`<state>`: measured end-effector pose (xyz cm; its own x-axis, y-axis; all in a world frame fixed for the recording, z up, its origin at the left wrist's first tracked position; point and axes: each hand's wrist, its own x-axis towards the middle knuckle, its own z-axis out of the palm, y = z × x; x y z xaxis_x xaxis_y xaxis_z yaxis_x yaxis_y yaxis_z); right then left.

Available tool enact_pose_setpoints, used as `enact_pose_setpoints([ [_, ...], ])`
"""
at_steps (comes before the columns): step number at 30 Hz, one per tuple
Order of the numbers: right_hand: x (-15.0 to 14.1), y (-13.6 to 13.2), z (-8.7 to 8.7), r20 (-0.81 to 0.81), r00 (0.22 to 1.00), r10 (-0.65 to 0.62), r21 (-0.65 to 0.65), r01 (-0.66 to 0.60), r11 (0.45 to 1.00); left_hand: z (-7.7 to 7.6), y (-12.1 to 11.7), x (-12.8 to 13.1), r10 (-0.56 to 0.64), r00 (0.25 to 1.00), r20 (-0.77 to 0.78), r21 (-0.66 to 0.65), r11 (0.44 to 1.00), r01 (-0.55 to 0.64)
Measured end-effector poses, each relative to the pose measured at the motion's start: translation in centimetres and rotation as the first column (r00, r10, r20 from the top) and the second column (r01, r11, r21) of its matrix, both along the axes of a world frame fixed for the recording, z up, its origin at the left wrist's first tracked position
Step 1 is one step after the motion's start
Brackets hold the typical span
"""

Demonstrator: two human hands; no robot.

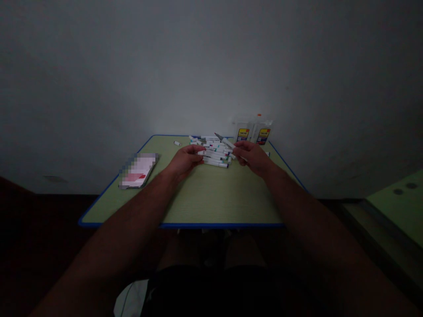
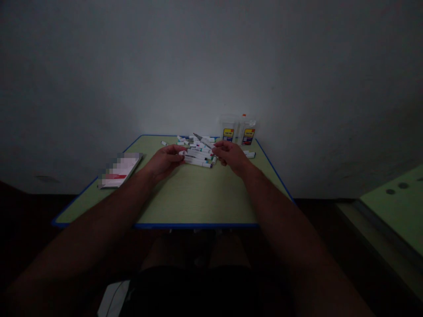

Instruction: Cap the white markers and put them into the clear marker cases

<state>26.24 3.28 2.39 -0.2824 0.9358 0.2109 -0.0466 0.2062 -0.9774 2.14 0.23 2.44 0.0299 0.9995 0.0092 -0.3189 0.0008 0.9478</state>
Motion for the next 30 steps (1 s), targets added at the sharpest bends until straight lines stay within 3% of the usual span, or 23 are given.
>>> enact_pose_setpoints([
  [5, -0.07, -0.28, 0.28, -0.043, 0.999, 0.028, -0.055, -0.031, 0.998, 0.15, -0.06, -0.02, 0.015, 1.0, 0.016, 0.007, 1.0, -0.015],
  [20, -0.01, -0.22, 0.3, -0.015, 1.0, -0.02, -0.022, 0.02, 1.0, 0.02, 0.12, -0.09, 0.045, 0.998, 0.041, 0.024, 0.999, -0.046],
  [30, 0.32, 0.62, -0.02, -0.084, 0.979, -0.184, 0.019, 0.187, 0.982, 0.11, 0.41, -0.14, 0.118, 0.992, 0.035, -0.009, 0.993, -0.118],
])
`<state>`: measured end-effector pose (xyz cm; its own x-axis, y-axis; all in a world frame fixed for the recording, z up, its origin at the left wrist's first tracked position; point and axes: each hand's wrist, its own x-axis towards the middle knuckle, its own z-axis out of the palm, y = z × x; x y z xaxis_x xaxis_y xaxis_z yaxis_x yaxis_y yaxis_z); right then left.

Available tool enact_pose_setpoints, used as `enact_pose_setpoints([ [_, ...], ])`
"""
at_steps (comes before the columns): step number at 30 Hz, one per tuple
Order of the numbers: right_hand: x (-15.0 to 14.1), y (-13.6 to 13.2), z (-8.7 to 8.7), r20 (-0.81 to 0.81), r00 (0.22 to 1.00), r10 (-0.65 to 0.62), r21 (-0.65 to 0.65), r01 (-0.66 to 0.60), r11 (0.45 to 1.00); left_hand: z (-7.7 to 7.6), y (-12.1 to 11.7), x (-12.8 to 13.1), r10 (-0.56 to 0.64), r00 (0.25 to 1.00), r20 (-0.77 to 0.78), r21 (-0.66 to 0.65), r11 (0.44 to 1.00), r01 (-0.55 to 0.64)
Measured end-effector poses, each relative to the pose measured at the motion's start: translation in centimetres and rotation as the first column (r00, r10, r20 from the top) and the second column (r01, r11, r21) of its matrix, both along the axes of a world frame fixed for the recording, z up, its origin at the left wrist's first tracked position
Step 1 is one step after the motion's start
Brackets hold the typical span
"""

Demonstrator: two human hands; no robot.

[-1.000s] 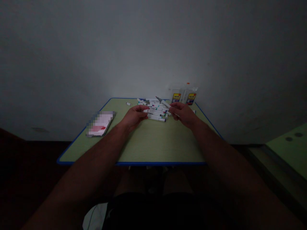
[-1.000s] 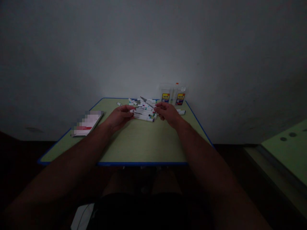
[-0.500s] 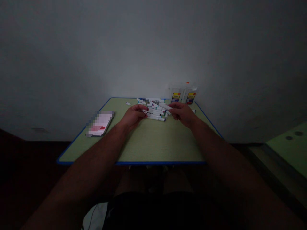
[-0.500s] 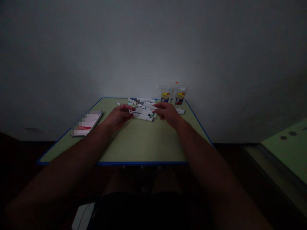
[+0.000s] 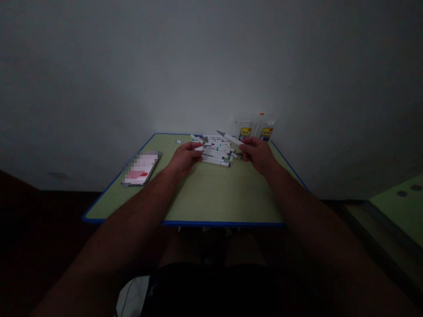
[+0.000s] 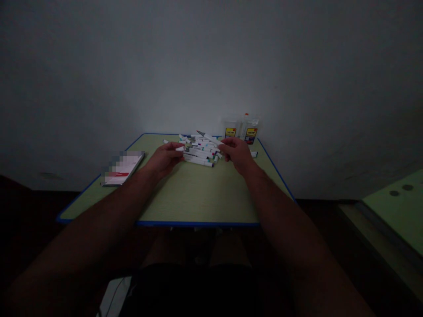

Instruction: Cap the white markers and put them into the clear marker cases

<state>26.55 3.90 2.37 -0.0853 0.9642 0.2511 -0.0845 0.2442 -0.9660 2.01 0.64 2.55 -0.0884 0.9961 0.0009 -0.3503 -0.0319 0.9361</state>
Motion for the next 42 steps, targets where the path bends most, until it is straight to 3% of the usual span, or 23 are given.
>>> enact_pose_setpoints([
  [6, 0.08, -0.12, 0.53, -0.018, 0.995, -0.102, 0.006, 0.103, 0.995, -0.46, 0.26, -0.38, -0.001, 0.999, -0.037, 0.018, 1.0, 0.002],
  [42, -0.01, -0.49, 0.42, -0.013, 1.0, -0.023, 0.079, 0.024, 0.997, -0.26, -0.12, -0.25, 0.032, 0.981, -0.191, 0.021, 0.999, -0.029],
])
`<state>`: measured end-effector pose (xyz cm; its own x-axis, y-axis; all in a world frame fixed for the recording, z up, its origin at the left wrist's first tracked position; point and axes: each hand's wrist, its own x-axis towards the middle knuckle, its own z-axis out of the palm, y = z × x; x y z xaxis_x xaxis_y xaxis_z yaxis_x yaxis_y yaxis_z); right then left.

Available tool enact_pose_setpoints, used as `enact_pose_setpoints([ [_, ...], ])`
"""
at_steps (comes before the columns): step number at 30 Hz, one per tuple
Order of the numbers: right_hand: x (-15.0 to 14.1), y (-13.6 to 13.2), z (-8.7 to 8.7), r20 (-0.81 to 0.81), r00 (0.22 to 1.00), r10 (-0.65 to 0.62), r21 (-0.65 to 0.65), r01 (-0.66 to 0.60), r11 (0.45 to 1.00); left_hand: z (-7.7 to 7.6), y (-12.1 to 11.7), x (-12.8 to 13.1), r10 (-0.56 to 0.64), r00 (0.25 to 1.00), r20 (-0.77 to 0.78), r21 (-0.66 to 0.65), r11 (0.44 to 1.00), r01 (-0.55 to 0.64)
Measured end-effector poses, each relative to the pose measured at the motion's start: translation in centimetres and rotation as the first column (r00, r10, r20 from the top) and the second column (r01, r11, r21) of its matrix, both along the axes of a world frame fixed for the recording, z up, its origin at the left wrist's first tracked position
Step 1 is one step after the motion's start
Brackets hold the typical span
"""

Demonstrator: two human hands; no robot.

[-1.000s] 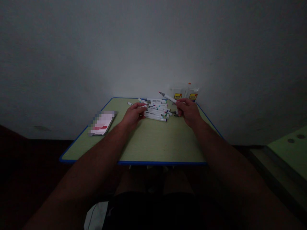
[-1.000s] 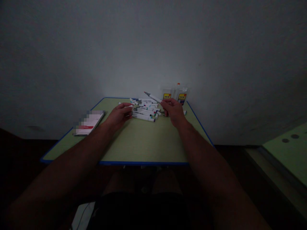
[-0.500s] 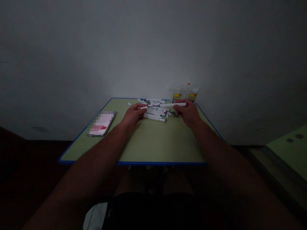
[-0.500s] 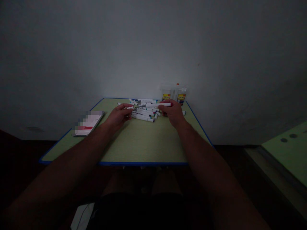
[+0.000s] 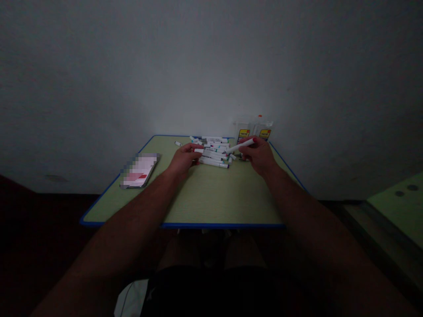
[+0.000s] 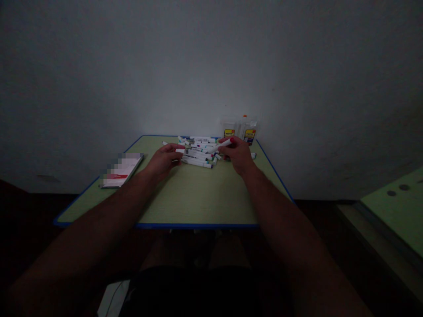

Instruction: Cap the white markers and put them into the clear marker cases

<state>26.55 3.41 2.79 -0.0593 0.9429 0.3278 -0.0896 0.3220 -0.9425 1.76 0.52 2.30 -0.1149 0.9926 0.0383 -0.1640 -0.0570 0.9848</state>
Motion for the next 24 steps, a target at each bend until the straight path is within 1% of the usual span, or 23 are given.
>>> enact_pose_setpoints([
  [3, -0.04, -0.11, 0.05, -0.004, 1.0, 0.007, -0.015, -0.007, 1.0, 0.07, -0.07, 0.02, 0.004, 1.0, 0.004, -0.003, 1.0, -0.004],
  [7, -0.15, -0.45, 0.31, -0.024, 0.998, 0.062, -0.034, -0.063, 0.997, -0.01, -0.05, 0.03, -0.012, 1.0, 0.005, 0.0, 1.0, 0.012],
  [10, -0.21, -0.62, 0.48, -0.035, 0.996, 0.08, -0.055, -0.082, 0.995, -0.05, -0.02, 0.05, -0.018, 1.0, 0.005, 0.0, 1.0, 0.018],
  [14, -0.16, -0.6, 0.53, -0.082, 0.992, 0.097, -0.075, -0.103, 0.992, -0.05, -0.01, 0.08, -0.007, 1.0, 0.004, -0.006, 1.0, 0.007],
  [19, -0.09, -0.62, 0.63, -0.094, 0.991, 0.093, -0.113, -0.103, 0.988, -0.25, 0.14, 0.02, -0.009, 1.0, -0.004, 0.006, 1.0, 0.009],
  [24, -0.13, -0.65, 0.6, -0.113, 0.99, 0.087, -0.101, -0.098, 0.99, -0.3, 0.19, 0.03, -0.001, 1.0, -0.002, -0.005, 1.0, 0.001],
])
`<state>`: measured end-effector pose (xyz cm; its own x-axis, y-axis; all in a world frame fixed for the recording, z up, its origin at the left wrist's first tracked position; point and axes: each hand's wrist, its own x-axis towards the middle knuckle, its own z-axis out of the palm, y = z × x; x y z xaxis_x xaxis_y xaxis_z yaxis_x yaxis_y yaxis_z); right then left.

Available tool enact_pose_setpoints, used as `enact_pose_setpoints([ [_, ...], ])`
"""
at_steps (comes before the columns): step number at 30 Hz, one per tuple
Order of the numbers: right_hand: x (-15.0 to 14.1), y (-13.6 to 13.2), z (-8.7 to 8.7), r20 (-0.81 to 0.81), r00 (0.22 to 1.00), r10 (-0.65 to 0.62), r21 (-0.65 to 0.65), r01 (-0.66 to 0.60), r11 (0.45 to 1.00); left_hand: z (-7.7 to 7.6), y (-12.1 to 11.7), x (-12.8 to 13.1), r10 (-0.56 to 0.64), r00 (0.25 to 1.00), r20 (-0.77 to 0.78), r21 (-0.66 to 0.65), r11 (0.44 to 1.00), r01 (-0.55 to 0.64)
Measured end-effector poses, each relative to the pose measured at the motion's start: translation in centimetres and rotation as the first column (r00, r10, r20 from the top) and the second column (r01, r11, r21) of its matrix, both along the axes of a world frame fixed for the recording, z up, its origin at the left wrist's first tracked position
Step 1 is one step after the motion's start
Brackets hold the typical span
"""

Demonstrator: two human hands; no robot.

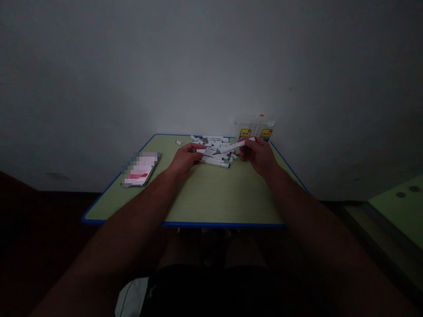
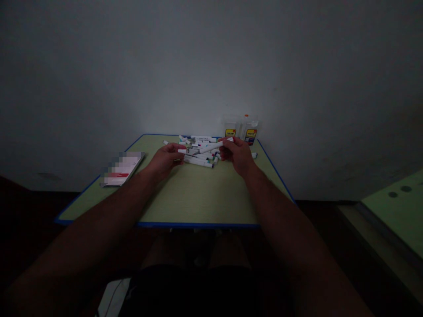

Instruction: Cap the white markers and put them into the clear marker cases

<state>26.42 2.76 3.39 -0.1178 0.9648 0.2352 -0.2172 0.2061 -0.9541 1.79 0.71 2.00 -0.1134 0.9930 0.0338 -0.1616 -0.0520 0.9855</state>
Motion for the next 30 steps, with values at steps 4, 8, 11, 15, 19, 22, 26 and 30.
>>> enact_pose_setpoints([
  [4, 0.01, 0.14, -0.12, -0.001, 1.0, -0.009, 0.023, 0.009, 1.0, -0.02, 0.03, 0.03, -0.002, 1.0, 0.008, 0.001, 1.0, 0.002],
  [8, 0.05, 0.34, -0.17, 0.001, 0.999, -0.051, 0.02, 0.051, 0.998, -0.02, -0.02, 0.07, -0.013, 1.0, 0.015, -0.001, 1.0, 0.013],
  [11, 0.05, 0.41, -0.22, -0.005, 0.999, -0.052, 0.036, 0.052, 0.998, 0.05, -0.16, 0.12, -0.021, 1.0, 0.019, -0.003, 1.0, 0.021],
  [15, -0.07, 0.28, -0.19, -0.01, 0.998, -0.058, 0.038, 0.058, 0.998, 0.09, -0.18, 0.13, -0.035, 0.999, 0.008, 0.003, 0.999, 0.035],
  [19, -0.23, 0.15, -0.15, 0.028, 0.997, -0.068, 0.012, 0.067, 0.998, -0.07, 0.0, 0.06, -0.056, 0.998, 0.001, 0.01, 0.998, 0.056],
  [22, -0.25, 0.22, -0.25, 0.051, 0.996, -0.068, 0.009, 0.067, 0.998, -0.24, 0.1, 0.03, -0.066, 0.998, -0.014, 0.016, 0.998, 0.066],
  [26, -0.22, 0.35, -0.47, 0.089, 0.995, -0.056, 0.038, 0.053, 0.998, -0.41, 0.14, 0.06, -0.07, 0.997, -0.03, 0.033, 0.997, 0.071],
  [30, -0.18, 0.32, -0.52, 0.092, 0.995, -0.025, 0.057, 0.02, 0.998, -0.42, 0.15, 0.08, -0.06, 0.998, -0.023, 0.045, 0.997, 0.061],
])
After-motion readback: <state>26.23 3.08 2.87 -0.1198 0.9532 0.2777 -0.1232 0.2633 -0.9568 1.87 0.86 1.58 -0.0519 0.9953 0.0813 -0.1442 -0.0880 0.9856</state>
